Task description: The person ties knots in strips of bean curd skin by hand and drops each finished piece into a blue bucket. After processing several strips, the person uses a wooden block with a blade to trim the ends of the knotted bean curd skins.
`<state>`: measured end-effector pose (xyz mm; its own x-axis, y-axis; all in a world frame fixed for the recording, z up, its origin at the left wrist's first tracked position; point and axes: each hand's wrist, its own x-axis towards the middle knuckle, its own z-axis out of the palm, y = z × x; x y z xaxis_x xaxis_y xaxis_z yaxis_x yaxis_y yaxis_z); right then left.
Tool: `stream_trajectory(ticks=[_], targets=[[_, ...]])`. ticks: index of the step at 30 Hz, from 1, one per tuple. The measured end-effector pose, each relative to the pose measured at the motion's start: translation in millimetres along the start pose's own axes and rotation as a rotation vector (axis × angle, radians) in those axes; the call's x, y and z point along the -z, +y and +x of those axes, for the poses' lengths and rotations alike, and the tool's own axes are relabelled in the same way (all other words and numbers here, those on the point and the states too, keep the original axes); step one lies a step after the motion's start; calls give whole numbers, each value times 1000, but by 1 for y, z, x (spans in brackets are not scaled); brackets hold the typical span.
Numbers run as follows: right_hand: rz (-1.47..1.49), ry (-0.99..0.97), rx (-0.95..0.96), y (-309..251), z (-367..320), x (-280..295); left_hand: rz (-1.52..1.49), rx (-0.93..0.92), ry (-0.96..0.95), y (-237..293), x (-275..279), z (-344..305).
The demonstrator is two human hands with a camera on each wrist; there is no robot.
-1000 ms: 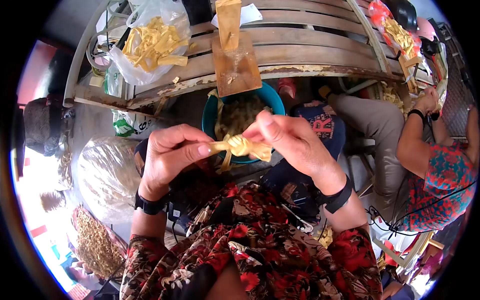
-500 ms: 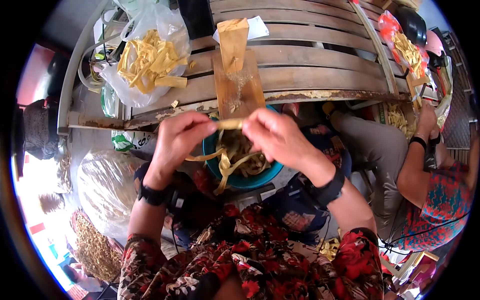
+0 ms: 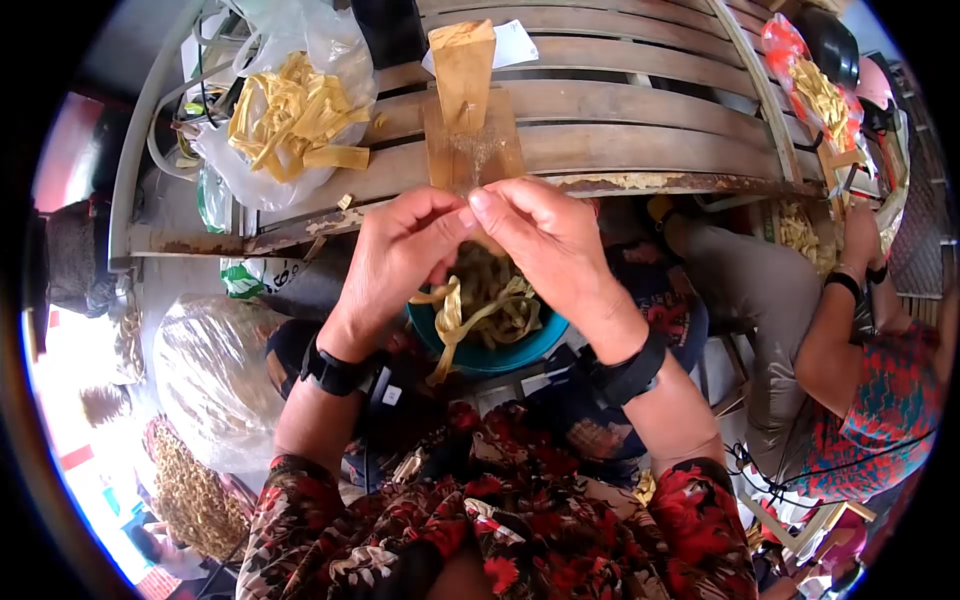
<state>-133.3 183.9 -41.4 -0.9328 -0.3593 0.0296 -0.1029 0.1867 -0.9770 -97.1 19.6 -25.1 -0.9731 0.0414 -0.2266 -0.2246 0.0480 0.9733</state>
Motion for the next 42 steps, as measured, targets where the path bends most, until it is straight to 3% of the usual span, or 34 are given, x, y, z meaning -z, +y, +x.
stream_trajectory(ticks=[1, 3, 5, 6, 7, 9, 10, 11, 13, 14, 15, 17, 19, 20, 23, 25, 26, 30, 33, 34, 37, 38, 40, 42], targets=[[148, 62, -34, -8, -8, 2, -152, 60, -79, 11, -3, -12], [448, 188, -100, -25, -22, 13, -336, 0, -154, 18, 6, -42], [514, 283, -84, -30, -30, 35, -263, -79, -307, 8, 25, -65], [509, 269, -73, -44, -38, 33, -117, 91, -319, 15, 28, -71], [508, 251, -65, -57, -50, 26, -104, 122, -325, 16, 29, -72], [237, 86, 264, -68, -82, -1, -80, 189, -333, 15, 31, -71], [51, -149, 442, -79, -91, -3, -108, 207, -357, 22, 26, -78], [93, -277, 412, -89, -99, -7, 18, 158, -409, 35, 20, -82], [-47, -150, 376, -77, -106, -10, 177, 60, -263, 23, 15, -91], [98, -45, 168, -67, -110, -15, -36, -16, -216, 25, 15, -94], [169, -16, 12, -60, -106, -14, -202, 56, -185, 31, 16, -97], [290, -71, -171, -55, -102, -17, -466, 75, -239, 27, 11, -99], [496, -172, -141, -46, -104, -22, -570, 82, -301, 29, 3, -98], [538, -134, -84, -36, -106, -31, -535, 114, -303, 31, 2, -96], [434, 4, -22, -34, -104, -37, -424, 41, -196, 16, 3, -90], [526, -55, 4, -42, -105, -26, -269, -2, -102, 11, 3, -88], [414, -40, -12, -46, -107, -27, -190, -19, -52, 9, 2, -88], [308, 49, -88, -55, -109, -28, -303, -96, -123, 2, -6, -89], [920, -147, -275, -47, -108, -12, -548, 75, -140, -2, -4, -87], [947, -173, -265, -46, -108, -13, -718, 143, -143, -10, -9, -85], [892, -207, -264, -49, -106, -8, -777, 210, -212, -22, -15, -85], [654, -98, -229, -54, -107, -14, -702, 265, -336, -19, -13, -87], [502, -42, -65, -47, -109, -17, -575, 340, -499, -12, -10, -89], [382, 93, 52, -43, -109, -23, -553, 278, -414, -9, -9, -90]])
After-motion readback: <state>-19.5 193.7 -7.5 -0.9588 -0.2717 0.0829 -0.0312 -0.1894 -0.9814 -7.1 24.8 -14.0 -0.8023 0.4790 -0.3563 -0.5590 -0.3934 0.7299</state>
